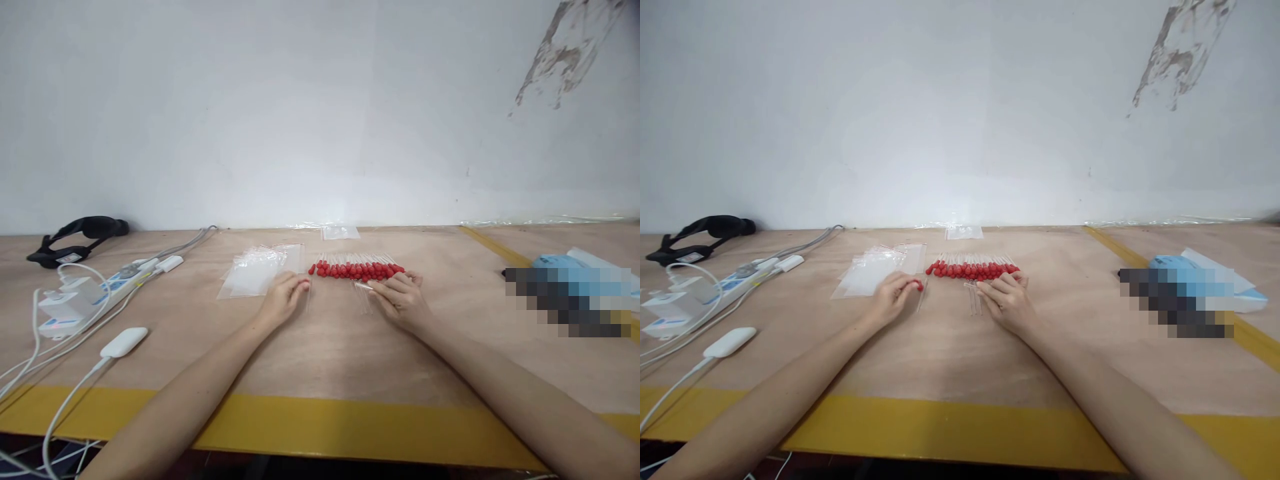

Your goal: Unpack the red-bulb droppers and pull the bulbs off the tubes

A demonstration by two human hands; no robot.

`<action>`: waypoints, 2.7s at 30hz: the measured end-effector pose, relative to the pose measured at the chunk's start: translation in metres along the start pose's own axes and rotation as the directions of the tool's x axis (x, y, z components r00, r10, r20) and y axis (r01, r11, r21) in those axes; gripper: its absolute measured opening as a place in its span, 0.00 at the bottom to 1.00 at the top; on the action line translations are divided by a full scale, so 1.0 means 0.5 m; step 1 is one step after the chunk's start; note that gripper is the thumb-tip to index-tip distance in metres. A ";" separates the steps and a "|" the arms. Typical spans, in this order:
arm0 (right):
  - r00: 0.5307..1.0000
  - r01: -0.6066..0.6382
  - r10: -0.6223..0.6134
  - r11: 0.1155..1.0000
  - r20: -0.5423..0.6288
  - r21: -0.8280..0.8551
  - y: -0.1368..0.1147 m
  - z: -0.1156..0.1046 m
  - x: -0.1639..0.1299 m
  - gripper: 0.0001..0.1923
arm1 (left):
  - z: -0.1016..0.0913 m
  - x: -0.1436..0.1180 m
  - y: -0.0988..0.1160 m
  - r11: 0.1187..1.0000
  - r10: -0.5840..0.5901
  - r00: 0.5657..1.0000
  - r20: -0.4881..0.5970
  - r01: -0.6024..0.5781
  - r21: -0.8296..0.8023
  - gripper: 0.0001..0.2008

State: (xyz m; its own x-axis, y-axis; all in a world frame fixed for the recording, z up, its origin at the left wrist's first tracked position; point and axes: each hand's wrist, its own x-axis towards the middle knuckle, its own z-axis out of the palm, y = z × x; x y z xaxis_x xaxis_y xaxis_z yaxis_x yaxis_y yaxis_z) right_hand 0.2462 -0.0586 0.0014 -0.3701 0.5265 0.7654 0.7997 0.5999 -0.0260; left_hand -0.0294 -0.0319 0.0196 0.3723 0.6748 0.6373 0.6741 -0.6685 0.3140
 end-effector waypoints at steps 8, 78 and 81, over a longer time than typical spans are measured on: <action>0.957 -0.279 0.276 0.960 0.084 0.023 -0.035 0.046 0.034 0.09 | -0.039 0.026 -0.099 0.862 -0.448 0.881 -0.151 0.471 0.188 0.13; 0.963 0.234 -0.234 0.972 0.135 0.011 -0.064 0.021 0.021 0.15 | 0.037 -0.008 0.065 0.960 0.216 0.921 0.324 -0.262 0.103 0.16; 0.947 0.295 -0.290 0.955 0.138 -0.016 -0.060 0.013 0.020 0.15 | 0.031 -0.008 0.066 0.959 0.220 0.908 0.357 -0.267 0.089 0.16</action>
State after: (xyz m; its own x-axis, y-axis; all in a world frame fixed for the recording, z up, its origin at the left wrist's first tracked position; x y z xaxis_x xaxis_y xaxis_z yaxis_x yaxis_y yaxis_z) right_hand 0.2154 -0.0675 0.0060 -0.6476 0.4080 0.6436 0.6627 0.7184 0.2114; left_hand 0.0014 -0.0519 0.0163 0.7138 0.5774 0.3965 0.6043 -0.7939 0.0682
